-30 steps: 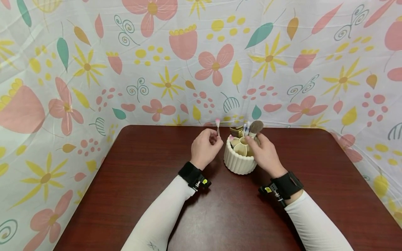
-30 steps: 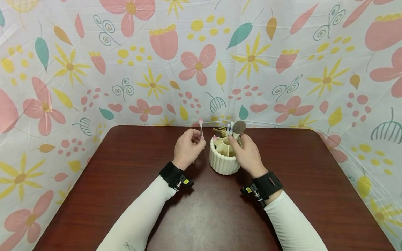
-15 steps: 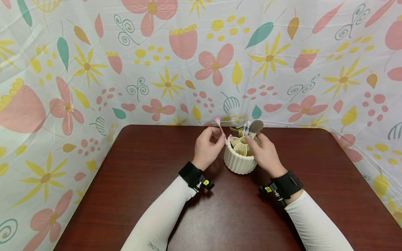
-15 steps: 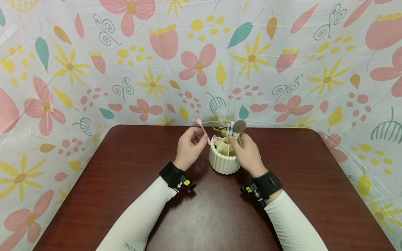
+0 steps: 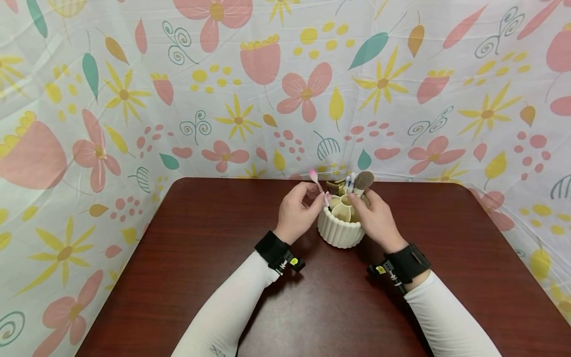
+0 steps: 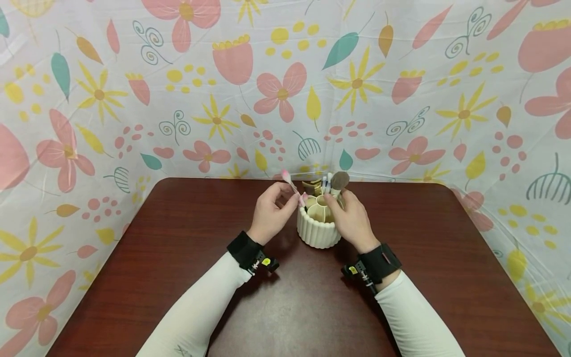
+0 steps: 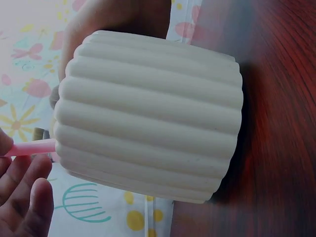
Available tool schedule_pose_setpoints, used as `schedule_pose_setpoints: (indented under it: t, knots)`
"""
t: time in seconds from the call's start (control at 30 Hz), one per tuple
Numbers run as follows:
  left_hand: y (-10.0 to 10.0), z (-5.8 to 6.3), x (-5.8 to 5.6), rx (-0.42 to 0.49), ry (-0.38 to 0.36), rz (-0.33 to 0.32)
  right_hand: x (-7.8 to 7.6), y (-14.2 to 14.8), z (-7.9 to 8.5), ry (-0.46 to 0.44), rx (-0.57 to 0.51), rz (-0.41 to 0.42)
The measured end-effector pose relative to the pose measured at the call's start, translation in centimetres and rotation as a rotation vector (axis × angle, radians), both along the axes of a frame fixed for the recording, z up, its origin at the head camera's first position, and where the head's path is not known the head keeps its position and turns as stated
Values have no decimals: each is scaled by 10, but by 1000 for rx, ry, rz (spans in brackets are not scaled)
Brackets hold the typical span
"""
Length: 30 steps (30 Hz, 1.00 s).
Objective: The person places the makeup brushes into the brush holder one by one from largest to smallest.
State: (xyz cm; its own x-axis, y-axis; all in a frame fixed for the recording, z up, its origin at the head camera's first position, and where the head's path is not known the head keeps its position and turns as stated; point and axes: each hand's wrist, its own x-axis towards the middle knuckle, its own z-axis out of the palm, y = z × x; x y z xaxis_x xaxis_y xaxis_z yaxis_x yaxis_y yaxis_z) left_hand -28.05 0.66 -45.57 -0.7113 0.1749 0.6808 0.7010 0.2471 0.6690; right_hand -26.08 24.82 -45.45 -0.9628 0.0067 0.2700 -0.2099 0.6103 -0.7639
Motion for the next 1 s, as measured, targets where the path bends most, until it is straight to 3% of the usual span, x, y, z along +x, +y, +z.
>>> schedule_pose_setpoints:
  t: [0.57,1.0]
  knots:
    - [3,-3,3,-227,139,-31,0,2,-1,-9,-7,6]
    - [3,-2,2,-225,180,-36,-1,2,-1,-5,-3,-1]
